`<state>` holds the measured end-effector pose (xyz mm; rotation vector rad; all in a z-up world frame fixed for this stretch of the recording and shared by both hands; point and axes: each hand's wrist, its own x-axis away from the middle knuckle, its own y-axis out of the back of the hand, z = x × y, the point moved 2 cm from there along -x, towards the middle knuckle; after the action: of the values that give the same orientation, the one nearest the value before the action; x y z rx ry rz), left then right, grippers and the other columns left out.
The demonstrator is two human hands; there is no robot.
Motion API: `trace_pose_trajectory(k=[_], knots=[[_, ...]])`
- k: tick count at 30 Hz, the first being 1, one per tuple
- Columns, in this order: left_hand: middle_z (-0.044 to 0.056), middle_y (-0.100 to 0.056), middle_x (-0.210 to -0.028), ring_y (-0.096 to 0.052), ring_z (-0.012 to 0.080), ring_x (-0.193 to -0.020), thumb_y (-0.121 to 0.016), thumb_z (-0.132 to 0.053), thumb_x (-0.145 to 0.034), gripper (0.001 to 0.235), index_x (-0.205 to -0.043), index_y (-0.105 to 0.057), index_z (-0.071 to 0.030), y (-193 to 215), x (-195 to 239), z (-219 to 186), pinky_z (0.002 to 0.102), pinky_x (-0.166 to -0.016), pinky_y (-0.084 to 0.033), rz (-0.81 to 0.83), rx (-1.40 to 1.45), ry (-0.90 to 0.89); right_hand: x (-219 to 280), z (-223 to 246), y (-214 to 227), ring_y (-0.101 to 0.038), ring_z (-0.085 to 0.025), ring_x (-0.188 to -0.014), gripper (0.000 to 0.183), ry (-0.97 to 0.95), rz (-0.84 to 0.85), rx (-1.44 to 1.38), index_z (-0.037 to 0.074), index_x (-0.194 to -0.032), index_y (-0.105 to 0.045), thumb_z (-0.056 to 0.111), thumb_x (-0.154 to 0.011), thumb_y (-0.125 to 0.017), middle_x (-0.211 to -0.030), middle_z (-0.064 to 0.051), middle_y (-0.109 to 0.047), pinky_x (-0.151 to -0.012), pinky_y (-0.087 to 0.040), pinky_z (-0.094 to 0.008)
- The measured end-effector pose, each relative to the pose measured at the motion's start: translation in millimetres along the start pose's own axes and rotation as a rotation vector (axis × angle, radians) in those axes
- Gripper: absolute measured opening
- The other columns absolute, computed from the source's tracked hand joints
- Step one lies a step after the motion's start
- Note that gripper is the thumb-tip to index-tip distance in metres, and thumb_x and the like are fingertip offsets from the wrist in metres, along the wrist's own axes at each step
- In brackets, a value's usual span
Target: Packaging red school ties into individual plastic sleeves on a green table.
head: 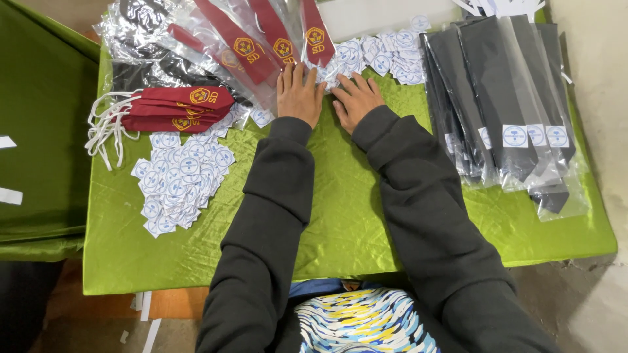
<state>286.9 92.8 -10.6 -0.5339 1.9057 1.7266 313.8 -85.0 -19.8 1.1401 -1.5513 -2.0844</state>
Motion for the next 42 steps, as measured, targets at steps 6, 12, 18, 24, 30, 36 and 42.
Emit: trace_pose_trajectory(k=[6, 12, 18, 24, 30, 36, 42], knots=[[0.011, -0.062, -0.113, -0.054, 0.0351, -0.121, -0.058, -0.044, -0.105, 0.036, -0.113, -0.07, -0.011, -9.5, 0.6, 3.6, 0.049, -0.098, -0.045, -0.144, -0.082, 0.011, 0.5, 1.7, -3.8, -0.047, -0.041, -0.139, 0.033, -0.028, -0.025, -0.005, 0.015, -0.134, -0.067, 0.032, -0.109, -0.055, -0.15, -0.012, -0.055, -0.109, -0.039, -0.065], [0.013, -0.065, -0.111, -0.06, 0.033, -0.102, -0.066, -0.024, -0.099, 0.027, -0.12, -0.062, -0.008, 0.8, -51.3, 24.3, 0.046, -0.081, -0.054, -0.033, 0.124, 0.381, -0.8, -4.0, -6.9, -0.047, -0.041, -0.137, 0.038, -0.006, -0.023, 0.014, 0.014, -0.137, -0.067, 0.033, -0.106, -0.056, -0.15, -0.011, -0.057, -0.105, -0.042, -0.066], [0.012, -0.075, -0.09, -0.074, 0.0391, -0.083, -0.069, -0.04, -0.098, 0.026, -0.092, -0.067, -0.015, -33.9, -69.5, 42.9, 0.055, -0.068, -0.058, 0.256, 0.137, 0.73, -1.3, -1.9, -5.6, -0.048, -0.042, -0.135, 0.036, -0.002, -0.022, 0.0, 0.014, -0.134, -0.068, 0.033, -0.106, -0.056, -0.148, -0.01, -0.057, -0.104, -0.042, -0.066], [0.012, -0.074, -0.079, -0.072, 0.0398, -0.075, -0.063, -0.025, -0.097, 0.017, -0.084, -0.068, -0.015, -38.5, -63.9, 35.9, 0.055, -0.062, -0.057, 0.125, 0.16, 0.652, -1.4, -0.9, -2.0, -0.05, -0.04, -0.133, 0.034, 0.009, -0.05, 0.028, 0.015, -0.132, -0.07, 0.031, -0.104, -0.058, -0.146, -0.009, -0.059, -0.103, -0.043, -0.063], [0.012, -0.077, -0.082, -0.073, 0.0408, -0.077, -0.059, -0.031, -0.1, 0.02, -0.096, -0.071, -0.016, -18.4, -52.8, 47.9, 0.058, -0.066, -0.055, 0.029, 0.238, 0.673, -0.9, -1.7, -4.9, -0.046, -0.041, -0.137, 0.038, -0.02, 0.004, 0.01, 0.017, -0.139, -0.066, 0.035, -0.107, -0.053, -0.152, -0.01, -0.055, -0.107, -0.04, -0.065], [0.014, -0.066, -0.108, -0.059, 0.0409, -0.101, -0.065, -0.023, -0.099, 0.015, -0.106, -0.061, -0.01, -3.5, -53.8, 48.1, 0.054, -0.081, -0.05, -0.05, -0.028, 0.275, -1.5, -0.6, -3.3, -0.048, -0.041, -0.135, 0.039, -0.003, -0.025, 0.027, 0.017, -0.139, -0.067, 0.034, -0.107, -0.053, -0.151, -0.009, -0.056, -0.105, -0.042, -0.064], [0.026, -0.051, -0.147, -0.035, 0.0518, -0.142, -0.053, -0.052, -0.108, 0.057, -0.144, -0.053, -0.008, -1.6, -46.2, 76.7, 0.061, -0.117, -0.031, 0.204, -0.22, 0.332, -2.9, -3.0, -3.8, -0.043, -0.041, -0.14, 0.042, -0.038, 0.047, -0.02, 0.017, -0.142, -0.064, 0.037, -0.108, -0.048, -0.154, -0.009, -0.052, -0.109, -0.038, -0.066]])
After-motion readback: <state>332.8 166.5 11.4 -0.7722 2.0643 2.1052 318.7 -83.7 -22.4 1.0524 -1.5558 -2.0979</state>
